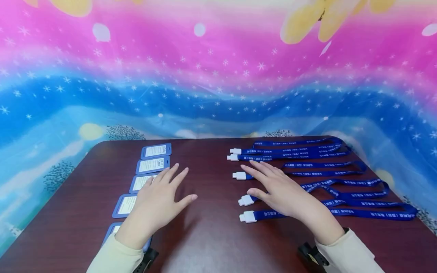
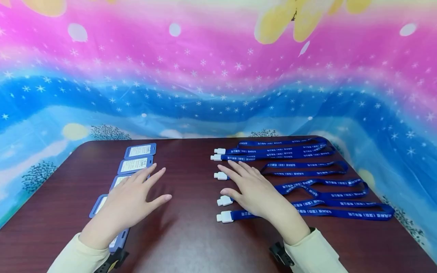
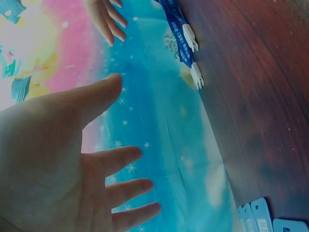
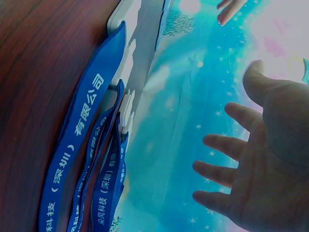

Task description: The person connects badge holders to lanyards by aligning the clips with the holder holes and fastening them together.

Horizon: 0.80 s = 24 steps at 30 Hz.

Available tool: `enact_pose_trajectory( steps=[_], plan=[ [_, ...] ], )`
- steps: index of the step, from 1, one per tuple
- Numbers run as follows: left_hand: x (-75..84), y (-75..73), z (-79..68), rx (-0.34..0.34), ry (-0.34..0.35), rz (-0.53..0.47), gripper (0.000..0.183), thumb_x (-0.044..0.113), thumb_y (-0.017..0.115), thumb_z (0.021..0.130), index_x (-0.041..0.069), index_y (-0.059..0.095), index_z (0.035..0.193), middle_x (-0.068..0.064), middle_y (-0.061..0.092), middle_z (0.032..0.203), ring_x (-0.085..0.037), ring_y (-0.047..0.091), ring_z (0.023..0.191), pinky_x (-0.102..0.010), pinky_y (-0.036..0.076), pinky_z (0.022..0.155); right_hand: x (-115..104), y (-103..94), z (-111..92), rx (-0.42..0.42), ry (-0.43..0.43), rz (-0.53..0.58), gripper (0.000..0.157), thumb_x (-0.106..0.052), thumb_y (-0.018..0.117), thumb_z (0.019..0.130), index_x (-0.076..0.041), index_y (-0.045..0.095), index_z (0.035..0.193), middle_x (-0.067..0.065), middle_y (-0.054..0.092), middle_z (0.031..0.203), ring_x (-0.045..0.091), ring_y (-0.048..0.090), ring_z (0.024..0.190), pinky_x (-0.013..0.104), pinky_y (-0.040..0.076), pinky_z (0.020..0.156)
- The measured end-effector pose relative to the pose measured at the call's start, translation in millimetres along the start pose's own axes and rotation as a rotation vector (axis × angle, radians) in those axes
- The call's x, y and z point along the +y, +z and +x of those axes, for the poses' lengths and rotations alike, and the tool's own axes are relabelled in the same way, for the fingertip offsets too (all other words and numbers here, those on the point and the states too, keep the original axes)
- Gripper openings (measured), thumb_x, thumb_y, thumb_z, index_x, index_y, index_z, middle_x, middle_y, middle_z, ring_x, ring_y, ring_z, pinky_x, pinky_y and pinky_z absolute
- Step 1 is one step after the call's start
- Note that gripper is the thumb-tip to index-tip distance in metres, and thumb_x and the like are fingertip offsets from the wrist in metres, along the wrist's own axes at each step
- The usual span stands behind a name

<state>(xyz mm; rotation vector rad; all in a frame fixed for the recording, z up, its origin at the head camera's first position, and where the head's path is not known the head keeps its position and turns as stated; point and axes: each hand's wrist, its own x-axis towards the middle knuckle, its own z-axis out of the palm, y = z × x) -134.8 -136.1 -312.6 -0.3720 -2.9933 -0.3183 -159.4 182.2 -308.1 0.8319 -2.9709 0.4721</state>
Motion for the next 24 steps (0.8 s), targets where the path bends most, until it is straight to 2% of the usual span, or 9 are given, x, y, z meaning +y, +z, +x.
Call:
enact_pose_trajectory(
  steps=[6,11,16,20,24],
  plan=[
    [-1.9,-0.5,-1.8,-0.030,0.007,0.013,0.075,0.056,0.064,0.090,0.017,0.044,0.151,-0.014,0.039,0.154,-0.040,0.037,0.139,-0.067,0.026,0.109,-6.1,-1.0,1.6,-0.023,0.000,0.016,0.065,-0.039,0.062,0.097,-0.031,0.035,0.155,0.006,0.039,0.155,0.036,0.037,0.140,0.062,0.033,0.108],
    [-8.0,-1.2,-9.7,-0.059,0.009,0.030,0.073,0.057,0.065,0.089,0.017,0.049,0.148,-0.014,0.048,0.148,-0.039,0.044,0.134,-0.066,0.031,0.106,-13.9,-4.6,-3.2,-0.117,0.099,0.056,0.060,-0.044,0.062,0.096,-0.030,0.043,0.151,0.004,0.055,0.143,0.029,0.054,0.128,0.055,0.046,0.099],
    [-17.2,-0.5,-16.5,-0.067,0.015,0.046,0.065,0.057,0.065,0.089,0.016,0.058,0.140,-0.012,0.056,0.139,-0.036,0.051,0.128,-0.064,0.037,0.103,-22.1,-6.9,-5.1,-0.188,0.151,0.052,0.052,-0.048,0.063,0.094,-0.025,0.057,0.141,-0.001,0.065,0.129,0.022,0.063,0.116,0.053,0.047,0.099],
    [-26.2,0.1,-22.6,-0.021,0.029,0.070,0.061,0.058,0.065,0.089,0.017,0.063,0.134,-0.008,0.061,0.133,-0.032,0.056,0.123,-0.060,0.044,0.097,-26.6,-4.8,-4.6,-0.204,0.110,0.062,0.042,-0.042,0.066,0.093,-0.019,0.068,0.128,-0.006,0.071,0.112,0.013,0.067,0.099,0.046,0.053,0.093],
    [-34.1,-0.9,-29.2,0.039,0.051,0.097,0.054,0.057,0.066,0.088,0.020,0.068,0.127,-0.002,0.066,0.124,-0.028,0.062,0.115,-0.057,0.050,0.089,-28.1,-0.7,-4.4,-0.197,0.049,0.046,0.032,-0.030,0.075,0.089,-0.014,0.073,0.117,-0.003,0.073,0.103,0.014,0.068,0.094,0.043,0.056,0.086]
  ],
)
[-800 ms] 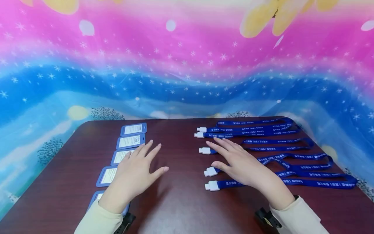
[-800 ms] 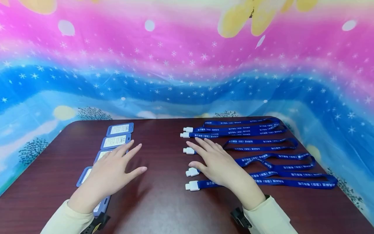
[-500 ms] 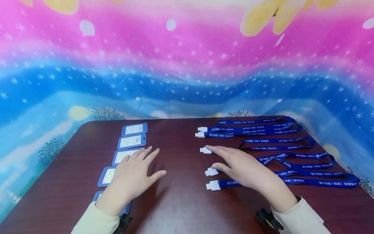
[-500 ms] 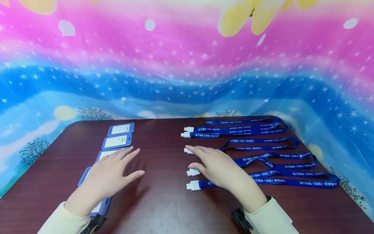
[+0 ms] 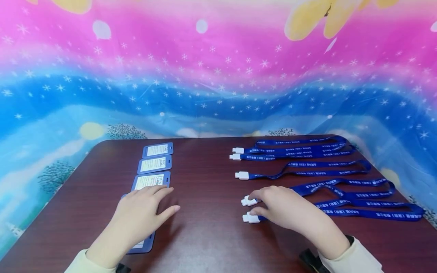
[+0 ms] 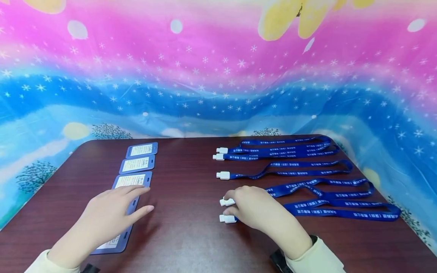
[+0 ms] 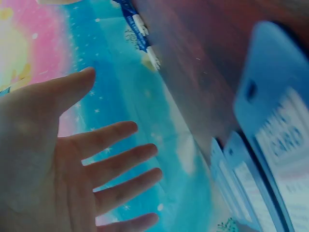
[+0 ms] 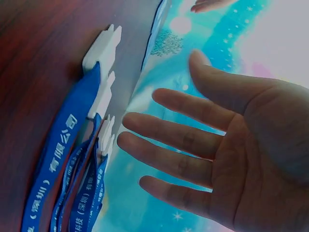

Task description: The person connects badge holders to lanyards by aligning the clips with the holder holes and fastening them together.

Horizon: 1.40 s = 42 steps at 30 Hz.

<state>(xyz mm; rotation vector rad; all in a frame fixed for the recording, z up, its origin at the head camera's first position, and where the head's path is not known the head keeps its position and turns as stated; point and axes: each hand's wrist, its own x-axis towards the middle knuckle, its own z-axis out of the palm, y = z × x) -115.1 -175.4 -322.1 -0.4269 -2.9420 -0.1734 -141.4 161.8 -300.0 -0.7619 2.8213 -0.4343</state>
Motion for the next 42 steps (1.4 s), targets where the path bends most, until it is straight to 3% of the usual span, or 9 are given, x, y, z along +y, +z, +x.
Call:
enact_pose_trajectory(
  steps=[5,15,20,23,27,33,42],
  plan=[
    [-7.7,0.2,-6.5,0.028,0.025,0.002,0.046,0.053,0.069,0.088,0.022,0.070,0.122,0.002,0.069,0.116,-0.025,0.066,0.107,-0.054,0.052,0.086,-2.9,10.0,4.2,-0.021,0.006,-0.054,0.029,-0.017,0.083,0.081,-0.012,0.075,0.109,0.001,0.072,0.100,0.018,0.067,0.092,0.043,0.055,0.086],
    [-28.8,5.5,-23.5,0.054,0.040,-0.014,0.036,0.046,0.074,0.086,0.024,0.073,0.115,0.003,0.070,0.110,-0.024,0.068,0.100,-0.055,0.054,0.083,-4.8,22.9,11.1,-0.057,0.095,-0.050,0.031,-0.019,0.088,0.075,-0.013,0.074,0.102,-0.001,0.070,0.094,0.017,0.064,0.083,0.044,0.055,0.085],
    [-39.7,9.3,-30.6,-0.024,0.014,-0.018,0.038,0.049,0.073,0.086,0.026,0.073,0.115,0.001,0.069,0.116,-0.027,0.067,0.103,-0.055,0.054,0.081,-6.3,27.3,11.2,-0.060,0.085,-0.077,0.029,-0.014,0.089,0.072,-0.014,0.073,0.096,-0.002,0.069,0.091,0.016,0.064,0.080,0.043,0.056,0.084],
    [-46.8,11.4,-35.2,-0.077,0.000,-0.030,0.039,0.052,0.071,0.086,0.027,0.073,0.116,0.002,0.067,0.118,-0.028,0.066,0.105,-0.056,0.053,0.083,-7.7,30.4,10.9,-0.037,0.031,-0.120,0.028,-0.012,0.089,0.072,-0.014,0.073,0.094,-0.002,0.069,0.088,0.016,0.065,0.078,0.042,0.057,0.082],
    [-57.5,12.1,-41.6,-0.097,-0.006,-0.065,0.039,0.052,0.073,0.085,0.028,0.072,0.116,0.002,0.066,0.119,-0.029,0.064,0.110,-0.056,0.052,0.085,-8.5,33.4,12.2,-0.016,-0.022,-0.160,0.028,-0.011,0.089,0.072,-0.013,0.072,0.094,-0.001,0.069,0.088,0.016,0.065,0.077,0.040,0.057,0.080],
    [-69.6,13.4,-46.4,-0.160,0.007,-0.087,0.053,0.060,0.077,0.075,0.031,0.069,0.119,0.001,0.064,0.123,-0.030,0.062,0.114,-0.057,0.052,0.085,-8.1,33.0,11.6,-0.015,-0.014,-0.147,0.028,-0.011,0.089,0.072,-0.014,0.073,0.094,-0.002,0.069,0.089,0.015,0.065,0.078,0.040,0.058,0.080],
    [-77.9,21.5,-48.5,-0.266,0.026,-0.094,0.066,0.057,0.088,0.059,0.031,0.069,0.117,0.012,0.059,0.113,-0.014,0.057,0.096,-0.045,0.053,0.077,-10.5,31.4,11.5,-0.016,0.008,-0.131,0.027,-0.012,0.089,0.073,-0.014,0.074,0.095,-0.002,0.070,0.091,0.015,0.065,0.080,0.040,0.057,0.082]
  ],
)
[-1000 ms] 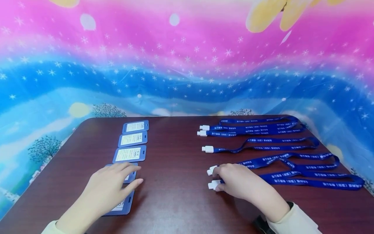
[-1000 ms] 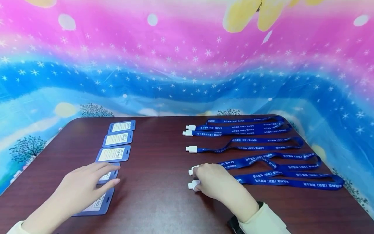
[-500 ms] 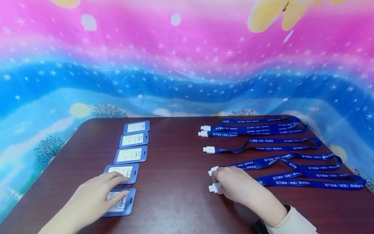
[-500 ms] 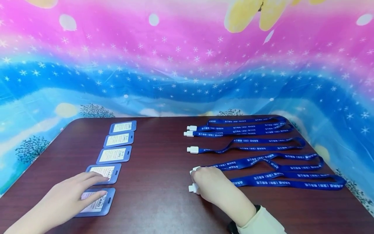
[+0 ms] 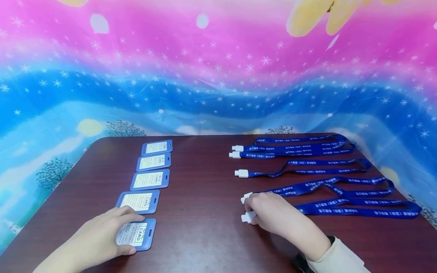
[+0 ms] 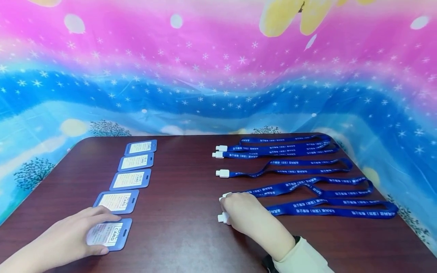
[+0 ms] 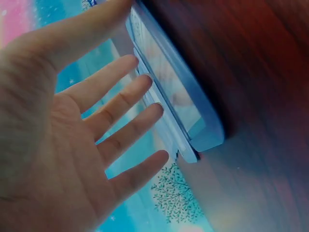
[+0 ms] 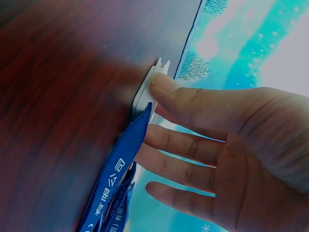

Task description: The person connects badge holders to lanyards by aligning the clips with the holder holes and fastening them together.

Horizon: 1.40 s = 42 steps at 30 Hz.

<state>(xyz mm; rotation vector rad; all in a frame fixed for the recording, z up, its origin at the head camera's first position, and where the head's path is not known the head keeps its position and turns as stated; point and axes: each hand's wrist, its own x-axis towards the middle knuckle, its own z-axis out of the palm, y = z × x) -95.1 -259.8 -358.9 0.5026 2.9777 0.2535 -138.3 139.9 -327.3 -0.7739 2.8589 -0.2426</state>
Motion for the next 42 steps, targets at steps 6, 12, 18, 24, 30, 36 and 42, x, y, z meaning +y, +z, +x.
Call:
enact_pose_trajectory(
  steps=[6,12,18,24,30,36,42],
  plan=[
    [2.2,2.0,2.1,-0.017,-0.016,-0.026,0.065,0.054,0.090,0.059,0.030,0.070,0.116,0.013,0.057,0.112,-0.011,0.053,0.088,-0.039,0.051,0.070,1.0,-0.5,0.1,-0.003,-0.008,0.001,0.027,-0.012,0.088,0.073,-0.014,0.075,0.096,-0.002,0.070,0.091,0.015,0.065,0.081,0.039,0.057,0.081],
    [8.6,2.3,4.5,0.003,0.003,-0.035,0.063,0.054,0.089,0.060,0.029,0.070,0.115,0.015,0.057,0.110,-0.009,0.054,0.087,-0.037,0.051,0.069,2.8,-0.5,1.5,0.004,-0.036,0.005,0.025,-0.012,0.089,0.073,-0.013,0.076,0.094,-0.002,0.071,0.089,0.013,0.064,0.078,0.037,0.057,0.079],
    [14.2,2.7,7.8,0.023,0.050,-0.028,0.063,0.057,0.087,0.062,0.028,0.070,0.115,0.015,0.057,0.110,-0.008,0.054,0.088,-0.038,0.052,0.072,1.1,1.4,1.5,0.049,-0.097,-0.045,0.024,-0.014,0.089,0.072,-0.011,0.077,0.093,-0.002,0.070,0.085,0.013,0.064,0.075,0.035,0.057,0.076],
    [21.5,2.4,12.5,0.017,0.083,-0.030,0.062,0.057,0.086,0.064,0.026,0.070,0.115,0.014,0.058,0.108,-0.008,0.055,0.086,-0.039,0.052,0.072,-1.5,4.4,2.6,0.126,-0.176,-0.116,0.021,-0.016,0.090,0.072,-0.010,0.076,0.087,-0.003,0.067,0.076,0.012,0.061,0.067,0.032,0.057,0.069],
    [26.6,1.1,17.3,0.026,0.086,-0.028,0.062,0.056,0.087,0.064,0.024,0.070,0.114,0.013,0.058,0.109,-0.009,0.056,0.088,-0.040,0.052,0.072,-5.8,3.8,5.7,0.139,-0.197,-0.132,0.021,-0.016,0.089,0.072,-0.009,0.076,0.087,-0.001,0.068,0.077,0.013,0.061,0.068,0.032,0.056,0.070],
    [32.1,-1.6,20.1,-0.010,0.045,-0.031,0.062,0.053,0.090,0.060,0.025,0.070,0.111,0.012,0.059,0.110,-0.012,0.056,0.088,-0.042,0.053,0.075,-11.5,3.7,9.7,0.117,-0.217,-0.147,0.020,-0.017,0.089,0.073,-0.009,0.076,0.086,-0.002,0.068,0.077,0.012,0.061,0.067,0.030,0.055,0.068],
    [38.7,-5.3,26.4,-0.044,-0.003,-0.010,0.059,0.048,0.093,0.056,0.026,0.070,0.105,0.010,0.060,0.110,-0.014,0.055,0.087,-0.046,0.053,0.076,-16.3,3.8,14.1,0.120,-0.255,-0.160,0.020,-0.019,0.089,0.074,-0.009,0.075,0.084,-0.003,0.066,0.072,0.011,0.059,0.064,0.025,0.051,0.061]
  ],
)
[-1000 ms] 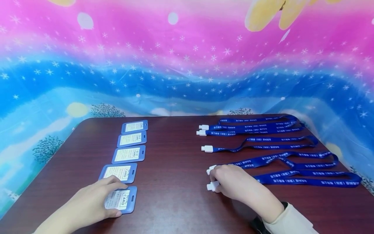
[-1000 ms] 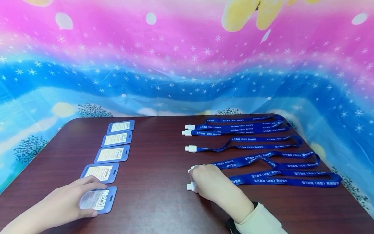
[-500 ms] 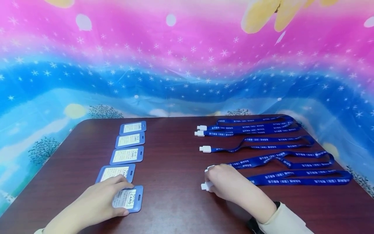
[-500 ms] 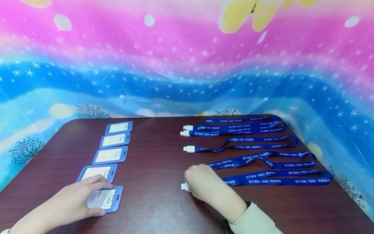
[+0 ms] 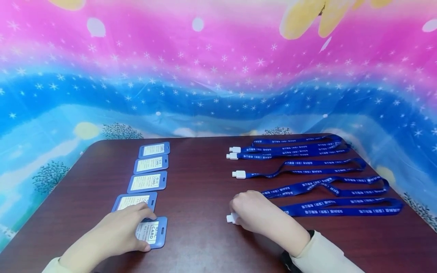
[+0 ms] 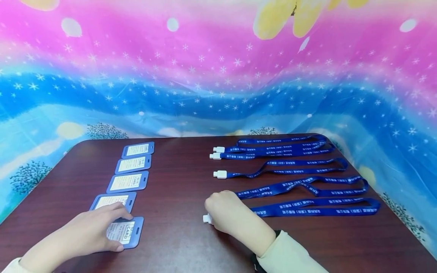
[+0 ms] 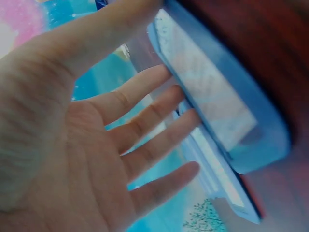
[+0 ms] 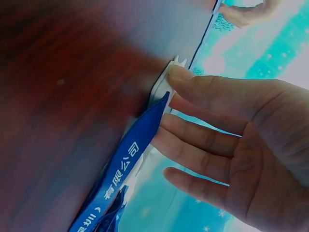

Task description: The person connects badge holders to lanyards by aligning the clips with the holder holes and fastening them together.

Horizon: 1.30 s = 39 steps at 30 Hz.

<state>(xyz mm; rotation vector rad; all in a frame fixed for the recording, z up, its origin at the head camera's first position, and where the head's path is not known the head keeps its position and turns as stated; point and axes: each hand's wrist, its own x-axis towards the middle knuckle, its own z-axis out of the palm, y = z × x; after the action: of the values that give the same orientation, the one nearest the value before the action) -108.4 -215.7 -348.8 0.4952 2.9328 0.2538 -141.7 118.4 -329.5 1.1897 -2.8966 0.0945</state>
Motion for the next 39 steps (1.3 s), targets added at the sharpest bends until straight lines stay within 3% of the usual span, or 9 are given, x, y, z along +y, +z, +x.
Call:
enact_pose_trajectory(
  steps=[12,19,28,39],
  plan=[
    [3.1,-2.6,2.6,-0.030,-0.016,0.006,0.059,0.048,0.095,0.054,0.026,0.070,0.102,0.010,0.060,0.109,-0.014,0.055,0.089,-0.049,0.053,0.082,-10.2,-1.6,9.9,-0.018,-0.002,-0.039,0.019,-0.019,0.087,0.076,-0.009,0.076,0.087,-0.001,0.066,0.070,0.011,0.059,0.061,0.022,0.050,0.058],
    [-0.4,-1.4,1.6,-0.015,0.035,-0.007,0.061,0.054,0.092,0.056,0.026,0.070,0.106,0.011,0.060,0.108,-0.013,0.055,0.088,-0.046,0.054,0.081,-9.7,-2.1,10.5,-0.039,0.006,-0.041,0.019,-0.020,0.087,0.076,-0.009,0.076,0.087,-0.002,0.065,0.070,0.011,0.058,0.062,0.023,0.048,0.058],
    [1.5,2.8,3.9,0.060,0.181,0.004,0.061,0.058,0.087,0.062,0.022,0.070,0.108,0.015,0.059,0.104,-0.009,0.057,0.088,-0.041,0.053,0.081,-6.7,-0.7,9.6,-0.024,-0.001,-0.015,0.020,-0.021,0.087,0.076,-0.009,0.075,0.086,-0.003,0.064,0.070,0.011,0.057,0.062,0.024,0.049,0.059],
    [12.9,3.4,15.4,0.066,0.199,0.000,0.058,0.054,0.088,0.063,0.021,0.070,0.107,0.016,0.056,0.101,-0.005,0.054,0.083,-0.037,0.053,0.077,-3.0,4.4,6.6,0.013,-0.009,-0.006,0.018,-0.019,0.087,0.075,-0.010,0.073,0.082,-0.003,0.061,0.071,0.010,0.057,0.064,0.025,0.051,0.061]
  ],
)
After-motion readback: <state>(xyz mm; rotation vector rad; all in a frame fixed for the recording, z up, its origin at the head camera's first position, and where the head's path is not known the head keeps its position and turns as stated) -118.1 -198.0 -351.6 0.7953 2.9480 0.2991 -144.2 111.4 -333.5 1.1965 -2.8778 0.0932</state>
